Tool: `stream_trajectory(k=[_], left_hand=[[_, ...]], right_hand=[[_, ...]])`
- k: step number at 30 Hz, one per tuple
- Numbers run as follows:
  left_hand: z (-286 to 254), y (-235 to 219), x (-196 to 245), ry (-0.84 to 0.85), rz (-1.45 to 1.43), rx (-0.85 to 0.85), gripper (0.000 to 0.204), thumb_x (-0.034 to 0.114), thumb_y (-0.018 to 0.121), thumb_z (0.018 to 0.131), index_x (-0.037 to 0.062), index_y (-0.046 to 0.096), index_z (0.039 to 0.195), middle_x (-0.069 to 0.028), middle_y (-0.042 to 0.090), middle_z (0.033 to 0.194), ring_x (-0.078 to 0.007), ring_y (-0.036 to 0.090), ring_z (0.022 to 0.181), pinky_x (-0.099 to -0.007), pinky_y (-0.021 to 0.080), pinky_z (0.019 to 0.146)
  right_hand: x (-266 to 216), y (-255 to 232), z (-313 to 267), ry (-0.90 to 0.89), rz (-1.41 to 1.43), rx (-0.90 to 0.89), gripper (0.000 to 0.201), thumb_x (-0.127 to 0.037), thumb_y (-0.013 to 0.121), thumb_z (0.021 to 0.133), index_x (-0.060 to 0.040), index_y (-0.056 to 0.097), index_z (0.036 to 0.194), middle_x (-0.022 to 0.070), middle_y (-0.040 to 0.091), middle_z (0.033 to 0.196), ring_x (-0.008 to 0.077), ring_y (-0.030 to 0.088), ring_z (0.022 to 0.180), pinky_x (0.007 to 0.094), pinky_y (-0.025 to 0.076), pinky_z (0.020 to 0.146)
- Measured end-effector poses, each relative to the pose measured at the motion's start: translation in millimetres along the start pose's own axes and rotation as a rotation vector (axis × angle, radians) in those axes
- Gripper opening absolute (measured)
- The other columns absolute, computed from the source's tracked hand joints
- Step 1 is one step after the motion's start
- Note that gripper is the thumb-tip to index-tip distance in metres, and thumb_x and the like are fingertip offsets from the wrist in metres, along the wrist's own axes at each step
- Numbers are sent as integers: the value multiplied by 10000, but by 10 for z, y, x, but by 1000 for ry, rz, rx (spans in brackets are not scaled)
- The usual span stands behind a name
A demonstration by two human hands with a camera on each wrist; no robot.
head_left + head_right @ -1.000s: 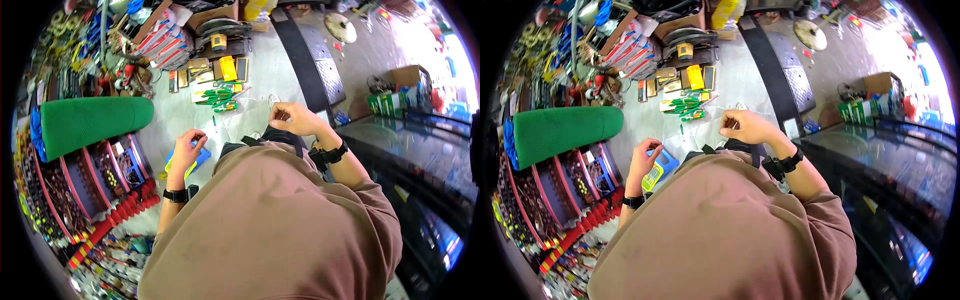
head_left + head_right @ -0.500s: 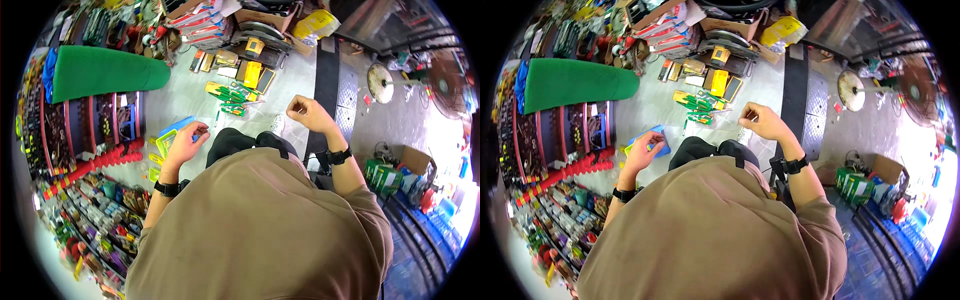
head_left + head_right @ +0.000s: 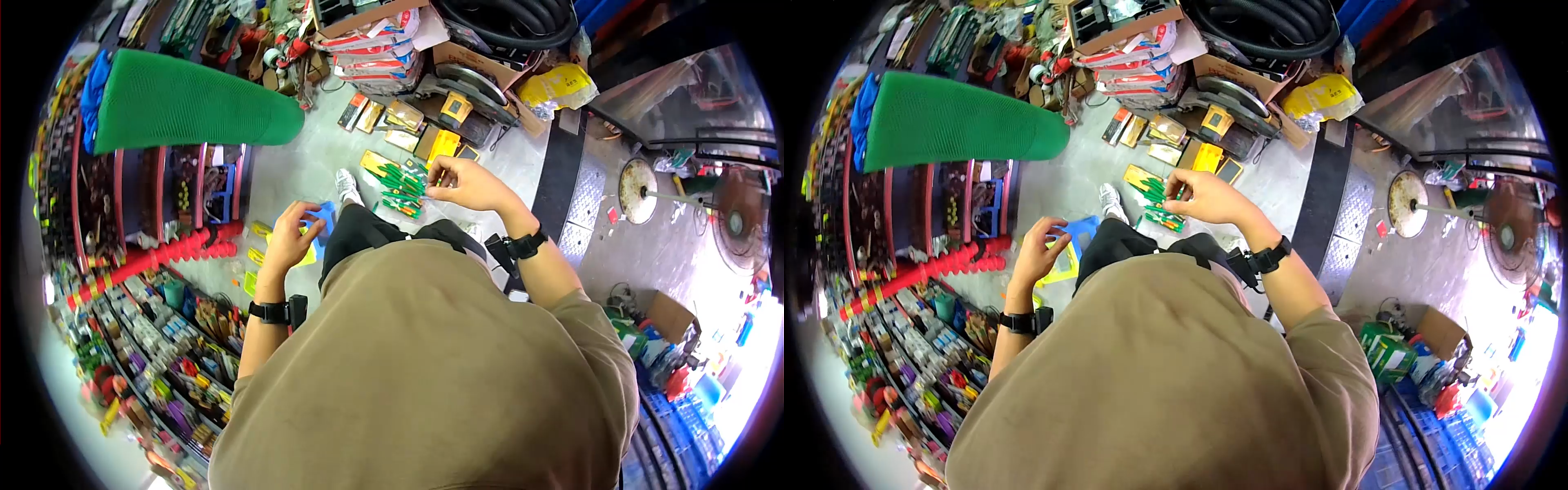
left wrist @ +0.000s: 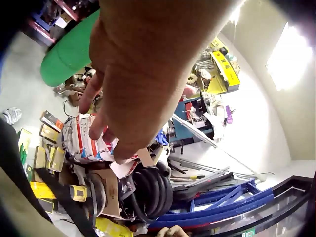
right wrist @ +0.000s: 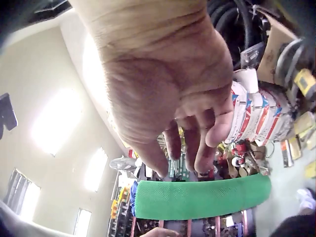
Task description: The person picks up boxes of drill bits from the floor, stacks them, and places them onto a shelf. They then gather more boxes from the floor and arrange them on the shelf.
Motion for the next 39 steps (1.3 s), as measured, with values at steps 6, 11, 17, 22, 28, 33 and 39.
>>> stream_trajectory(k=[6,11,17,22,28,33,39], left_hand=[[1761,-563,-769,92,1,-160,266,123,704,911,-9,621,1126,-112,671,1082,-196,686,930,-347,548,836],[3338,-352,-1577,36,19,-444,419,215,687,953,22,524,1287,-121,687,1208,-221,690,997,-353,528,865],[4666,783,-2468,-271,-157,-685,497,380,620,997,58,468,1345,-131,665,1241,-229,674,1082,-396,518,886],[5541,1934,-3399,-404,-106,-660,653,615,491,990,72,455,1352,-151,622,1277,-259,654,1126,-438,521,888],[6342,3322,-4460,-391,-122,-603,698,680,459,970,103,453,1361,-148,546,1299,-299,625,1143,-454,539,864],[6753,4000,-4946,-375,-200,-498,760,712,480,946,115,429,1413,-118,540,1264,-239,557,1156,-421,513,875],[6927,4473,-5268,-556,-380,-512,885,785,403,919,124,352,1505,-114,457,1425,-255,488,1241,-449,477,930]], right_hand=[[739,30,1423,83,52,234,323,-266,752,872,-9,648,1037,114,708,914,211,674,833,352,533,785],[1623,-47,2358,429,-31,412,414,-330,712,894,21,639,1101,163,715,937,252,703,884,354,538,803],[3508,-98,3127,669,279,453,503,-375,655,900,43,627,1178,212,707,896,259,707,727,374,550,656],[5125,-98,3582,833,72,543,792,-522,607,918,166,499,1294,322,653,1178,405,679,1053,433,532,903],[6610,282,3830,999,361,598,1002,-643,514,928,195,278,1424,381,517,1355,451,512,1307,444,422,1084],[7155,465,3995,932,339,639,1071,-692,518,900,199,239,1426,420,509,1328,487,517,1281,472,423,1071],[7608,550,4187,907,242,948,940,-645,528,911,131,283,1380,420,555,1219,534,561,1170,513,451,1021]])
Point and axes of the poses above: each hand's wrist, its own z-axis towards the middle knuckle, its own y-axis out of the palm, x = y × z, the point moved 8 cm from there along z, towards the middle knuckle
